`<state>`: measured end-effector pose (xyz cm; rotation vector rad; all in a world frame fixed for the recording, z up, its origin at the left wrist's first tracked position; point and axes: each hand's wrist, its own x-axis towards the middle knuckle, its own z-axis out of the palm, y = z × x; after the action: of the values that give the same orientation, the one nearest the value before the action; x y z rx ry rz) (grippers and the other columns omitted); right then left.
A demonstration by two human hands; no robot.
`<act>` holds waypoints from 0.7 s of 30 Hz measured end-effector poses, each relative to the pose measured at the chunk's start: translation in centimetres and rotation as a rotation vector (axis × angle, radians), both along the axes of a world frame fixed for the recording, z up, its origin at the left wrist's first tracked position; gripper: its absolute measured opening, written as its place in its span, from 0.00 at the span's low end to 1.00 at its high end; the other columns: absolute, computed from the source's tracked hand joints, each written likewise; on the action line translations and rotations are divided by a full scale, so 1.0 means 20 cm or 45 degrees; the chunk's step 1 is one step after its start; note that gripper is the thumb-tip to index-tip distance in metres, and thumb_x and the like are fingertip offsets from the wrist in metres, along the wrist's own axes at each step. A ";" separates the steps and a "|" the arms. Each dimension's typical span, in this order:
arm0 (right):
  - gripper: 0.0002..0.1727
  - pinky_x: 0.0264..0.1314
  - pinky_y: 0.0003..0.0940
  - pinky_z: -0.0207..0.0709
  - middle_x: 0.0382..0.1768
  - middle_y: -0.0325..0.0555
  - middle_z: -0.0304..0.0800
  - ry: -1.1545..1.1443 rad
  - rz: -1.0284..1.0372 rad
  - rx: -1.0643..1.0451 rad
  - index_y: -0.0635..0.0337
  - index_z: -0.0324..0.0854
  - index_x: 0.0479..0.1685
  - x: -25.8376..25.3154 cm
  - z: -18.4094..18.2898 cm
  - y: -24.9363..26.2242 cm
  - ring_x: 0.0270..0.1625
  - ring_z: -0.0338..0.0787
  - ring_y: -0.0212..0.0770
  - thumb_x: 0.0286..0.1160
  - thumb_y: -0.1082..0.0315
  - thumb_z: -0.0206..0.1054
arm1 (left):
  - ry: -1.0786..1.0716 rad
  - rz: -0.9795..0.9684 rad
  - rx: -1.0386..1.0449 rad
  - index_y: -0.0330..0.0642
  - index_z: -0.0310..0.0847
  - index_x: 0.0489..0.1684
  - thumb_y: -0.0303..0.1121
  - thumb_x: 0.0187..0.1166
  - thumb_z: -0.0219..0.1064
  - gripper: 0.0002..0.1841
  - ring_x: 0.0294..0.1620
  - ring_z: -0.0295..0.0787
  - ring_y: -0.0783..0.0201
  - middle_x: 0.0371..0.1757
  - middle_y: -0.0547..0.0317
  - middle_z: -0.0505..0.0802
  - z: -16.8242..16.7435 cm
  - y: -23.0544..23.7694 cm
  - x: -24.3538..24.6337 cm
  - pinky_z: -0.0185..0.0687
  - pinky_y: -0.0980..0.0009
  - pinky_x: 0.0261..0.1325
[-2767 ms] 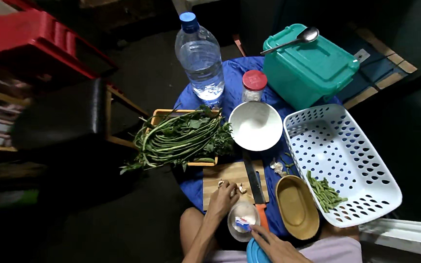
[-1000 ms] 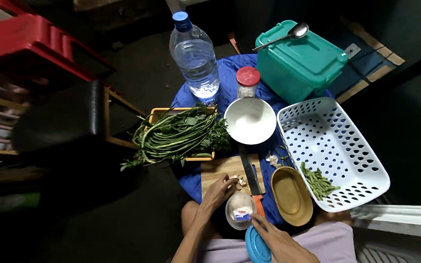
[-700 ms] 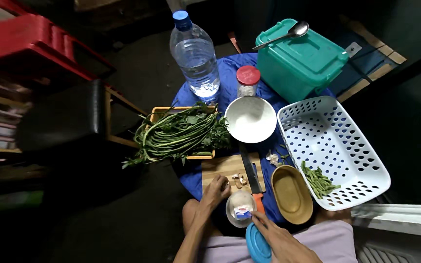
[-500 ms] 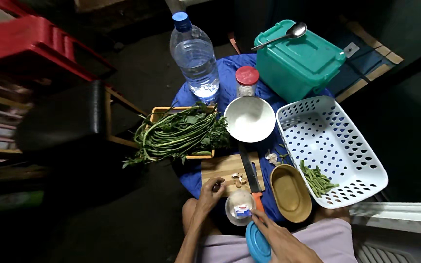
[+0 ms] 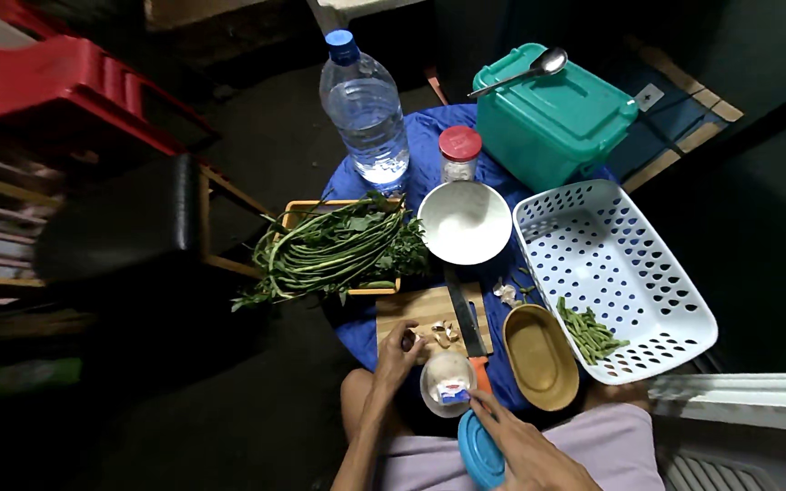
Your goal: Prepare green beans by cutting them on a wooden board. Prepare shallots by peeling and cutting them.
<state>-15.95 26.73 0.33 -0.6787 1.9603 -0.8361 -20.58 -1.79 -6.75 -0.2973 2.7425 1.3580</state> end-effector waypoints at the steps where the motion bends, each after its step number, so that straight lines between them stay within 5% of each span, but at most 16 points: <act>1: 0.69 0.67 0.57 0.81 0.94 0.52 0.46 0.006 -0.008 0.002 0.58 0.52 0.94 0.00 0.00 0.00 0.80 0.75 0.58 0.47 0.35 0.85 | 0.019 0.040 0.023 0.31 0.84 0.61 0.33 0.73 0.75 0.21 0.35 0.89 0.60 0.40 0.47 0.93 0.01 0.00 0.01 0.87 0.62 0.44; 4: 0.70 0.66 0.56 0.82 0.94 0.52 0.46 -0.004 -0.027 -0.006 0.59 0.52 0.94 0.00 -0.01 0.01 0.79 0.77 0.57 0.47 0.34 0.84 | 0.123 0.119 0.124 0.30 0.86 0.58 0.32 0.74 0.75 0.18 0.39 0.92 0.65 0.46 0.47 0.95 0.08 0.02 0.06 0.89 0.67 0.47; 8: 0.69 0.65 0.57 0.83 0.94 0.53 0.48 0.001 -0.070 -0.063 0.59 0.55 0.92 0.00 0.01 0.03 0.78 0.79 0.57 0.45 0.35 0.86 | 0.245 0.045 0.215 0.33 0.89 0.48 0.35 0.71 0.77 0.15 0.38 0.91 0.73 0.42 0.56 0.95 0.26 0.09 0.15 0.88 0.76 0.46; 11: 0.70 0.64 0.58 0.83 0.94 0.53 0.48 0.004 -0.072 -0.080 0.59 0.55 0.93 -0.01 -0.01 0.03 0.77 0.79 0.57 0.44 0.35 0.86 | 0.178 -0.224 0.026 0.34 0.90 0.46 0.35 0.73 0.76 0.12 0.29 0.86 0.67 0.38 0.53 0.94 0.29 0.17 0.21 0.85 0.70 0.37; 15: 0.70 0.65 0.58 0.82 0.94 0.53 0.48 0.011 -0.042 -0.066 0.60 0.54 0.93 -0.02 -0.01 0.03 0.78 0.78 0.58 0.44 0.34 0.85 | -0.012 -0.353 -0.264 0.33 0.89 0.52 0.33 0.76 0.74 0.14 0.35 0.92 0.48 0.39 0.43 0.93 0.27 0.28 0.19 0.90 0.49 0.42; 21: 0.70 0.65 0.57 0.82 0.94 0.52 0.47 0.002 -0.069 -0.040 0.59 0.53 0.93 -0.01 -0.01 0.05 0.79 0.77 0.58 0.45 0.34 0.85 | 0.130 -0.229 -0.230 0.32 0.90 0.49 0.38 0.75 0.75 0.16 0.29 0.90 0.54 0.36 0.47 0.93 0.28 0.27 0.16 0.89 0.56 0.37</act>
<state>-16.06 27.64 0.06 -0.6470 1.9788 -0.9012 -17.45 3.64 -1.21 0.0111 2.8969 1.1146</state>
